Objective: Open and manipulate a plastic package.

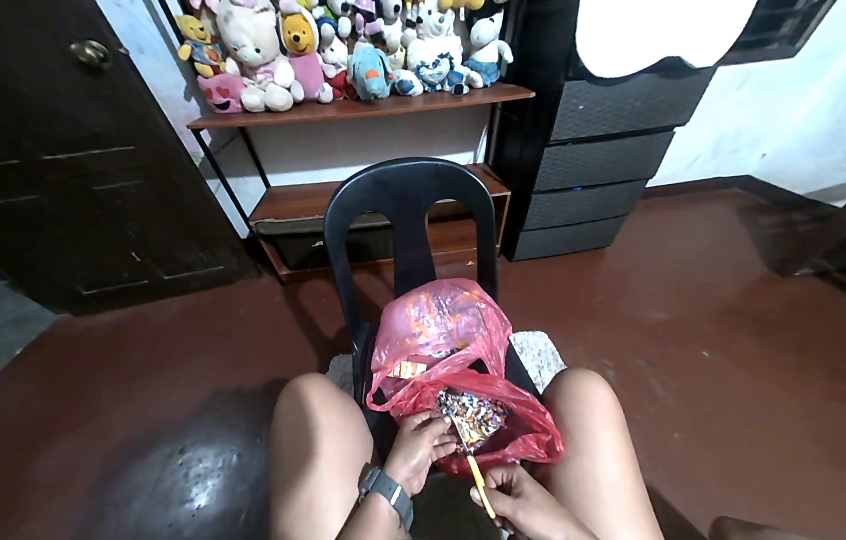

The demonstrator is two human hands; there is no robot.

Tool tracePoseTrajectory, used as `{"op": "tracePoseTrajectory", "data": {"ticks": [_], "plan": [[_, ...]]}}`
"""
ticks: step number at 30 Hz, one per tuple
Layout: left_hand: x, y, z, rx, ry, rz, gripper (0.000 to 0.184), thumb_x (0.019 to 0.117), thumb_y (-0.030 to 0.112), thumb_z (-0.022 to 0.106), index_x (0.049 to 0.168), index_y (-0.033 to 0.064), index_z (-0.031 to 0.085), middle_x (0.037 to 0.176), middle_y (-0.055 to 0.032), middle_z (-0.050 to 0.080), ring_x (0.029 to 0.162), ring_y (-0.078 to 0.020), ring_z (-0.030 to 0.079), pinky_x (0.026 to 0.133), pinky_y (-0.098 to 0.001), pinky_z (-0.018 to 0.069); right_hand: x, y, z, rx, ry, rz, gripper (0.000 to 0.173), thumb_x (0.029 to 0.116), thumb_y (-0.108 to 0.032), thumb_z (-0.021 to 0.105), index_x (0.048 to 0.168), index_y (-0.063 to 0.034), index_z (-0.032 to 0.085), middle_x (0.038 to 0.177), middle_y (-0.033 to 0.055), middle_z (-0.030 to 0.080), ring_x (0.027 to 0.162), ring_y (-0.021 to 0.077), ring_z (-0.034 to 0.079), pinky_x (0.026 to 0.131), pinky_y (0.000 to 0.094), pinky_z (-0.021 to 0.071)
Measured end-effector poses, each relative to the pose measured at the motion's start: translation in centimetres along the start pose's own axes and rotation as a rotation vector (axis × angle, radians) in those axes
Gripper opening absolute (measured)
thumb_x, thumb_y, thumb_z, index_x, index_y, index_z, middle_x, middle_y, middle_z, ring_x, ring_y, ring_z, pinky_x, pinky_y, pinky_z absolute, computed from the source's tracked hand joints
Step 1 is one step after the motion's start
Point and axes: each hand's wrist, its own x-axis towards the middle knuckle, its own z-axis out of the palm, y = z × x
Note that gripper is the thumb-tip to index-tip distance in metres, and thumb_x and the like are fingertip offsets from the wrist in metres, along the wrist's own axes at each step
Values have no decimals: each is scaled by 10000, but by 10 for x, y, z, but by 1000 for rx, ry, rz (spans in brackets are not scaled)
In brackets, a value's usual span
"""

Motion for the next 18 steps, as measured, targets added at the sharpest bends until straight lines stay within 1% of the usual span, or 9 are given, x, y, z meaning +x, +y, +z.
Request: {"op": "tracePoseTrajectory", "data": {"ticks": [4,7,11,12,15,18], "plan": [[1,-2,0,13,1,1,147,1027,48,572,1115,-63,613,947,-113,685,796,-175,698,770,-336,608,1,2,0,-25,4,-15,319,949,-331,717,740,-110,620,629,-41,572,536,45,514,522,234,432],[1,-2,0,9,7,-10,167,1028,54,571,1134,-69,612,963,-127,689,811,-186,703,780,-347,610,1,2,0,-45,15,-26,320,954,-308,719,734,-98,617,629,-36,571,547,52,518,541,245,444],[1,-1,1,-11,25,-31,212,1044,117,568,1134,-70,614,963,-139,698,833,-201,708,786,-353,605,2,1,-1,-44,35,-25,309,968,-277,702,734,-95,614,637,-40,574,554,46,517,555,241,447],[1,-1,1,-15,28,-33,205,1042,113,570,1126,-69,613,954,-138,699,830,-201,709,783,-353,605,2,1,-1,-38,39,-25,308,969,-271,703,734,-93,615,639,-40,577,556,44,521,557,239,451],[2,-2,0,-16,22,-19,162,1030,70,578,1111,-67,612,938,-129,701,818,-195,712,783,-350,611,3,2,-1,-19,36,-22,300,966,-268,706,735,-98,618,635,-40,584,550,43,527,545,233,451],[3,-3,-1,-9,5,-10,147,1029,61,574,1101,-60,614,934,-118,700,812,-183,709,779,-342,610,3,0,-1,-2,21,17,291,971,-288,693,753,-109,623,627,-43,583,516,33,511,500,211,425]]}}
